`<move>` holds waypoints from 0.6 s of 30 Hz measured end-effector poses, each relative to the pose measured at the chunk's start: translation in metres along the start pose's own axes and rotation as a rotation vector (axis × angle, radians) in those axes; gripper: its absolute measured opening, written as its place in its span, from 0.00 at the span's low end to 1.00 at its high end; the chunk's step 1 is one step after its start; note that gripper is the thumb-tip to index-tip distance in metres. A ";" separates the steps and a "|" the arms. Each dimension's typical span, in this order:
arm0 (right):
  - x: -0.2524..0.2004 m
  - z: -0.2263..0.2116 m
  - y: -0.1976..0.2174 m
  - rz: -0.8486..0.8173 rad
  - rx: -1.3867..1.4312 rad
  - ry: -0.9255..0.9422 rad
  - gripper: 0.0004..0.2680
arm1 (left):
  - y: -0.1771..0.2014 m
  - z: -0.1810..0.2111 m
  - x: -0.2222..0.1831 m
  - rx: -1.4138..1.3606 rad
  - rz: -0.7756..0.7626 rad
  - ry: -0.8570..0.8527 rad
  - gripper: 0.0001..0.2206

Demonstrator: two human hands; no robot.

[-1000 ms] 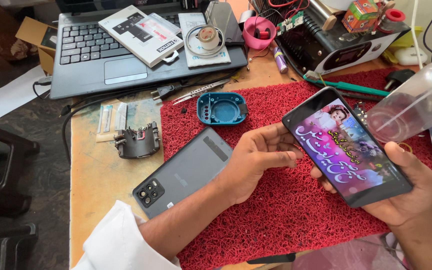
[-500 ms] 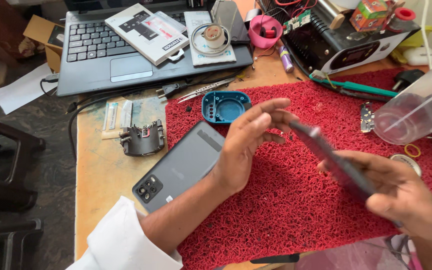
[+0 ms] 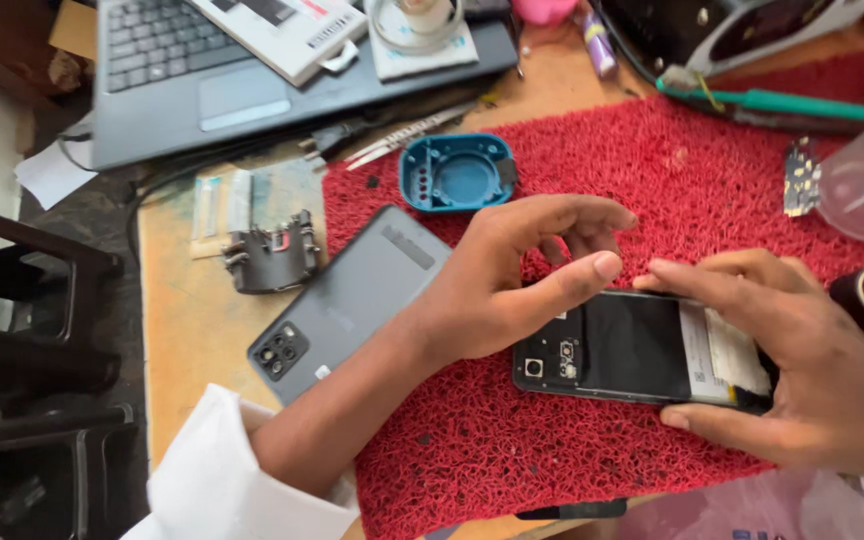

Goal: The person removes a protective film from the back of a smartphone, then places a new back cover onto the device. They press along the edges to secure the cover and inspect the fit. The person also handles a separate phone case and compares it to the device.

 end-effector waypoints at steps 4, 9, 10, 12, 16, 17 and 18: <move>-0.005 0.009 0.005 -0.022 0.001 0.108 0.42 | -0.006 0.003 0.001 0.232 -0.069 -0.090 0.16; -0.032 0.032 0.010 0.143 0.452 -0.291 0.34 | -0.011 0.007 0.006 0.386 -0.163 -0.164 0.16; -0.037 0.038 0.010 0.180 0.478 -0.338 0.32 | -0.012 0.006 0.008 0.395 -0.177 -0.132 0.16; -0.043 0.048 0.008 0.187 0.504 -0.388 0.27 | -0.014 0.006 0.012 0.418 -0.204 -0.070 0.17; -0.048 0.058 0.007 0.169 0.527 -0.539 0.23 | -0.022 0.016 0.013 0.527 -0.293 -0.213 0.30; -0.049 0.058 0.007 0.165 0.494 -0.523 0.22 | -0.026 0.018 0.012 0.540 -0.321 -0.248 0.34; -0.049 0.057 0.007 0.162 0.463 -0.503 0.22 | -0.029 0.020 0.013 0.555 -0.347 -0.285 0.37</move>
Point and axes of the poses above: each hand's wrist, its own x-axis towards the middle knuckle, its own y-axis out of the back of the hand, z = x × y, the point moved 3 cm from there along x, towards the middle knuckle, and after that the axes turned 15 degrees about z, right-handed, at the moved point
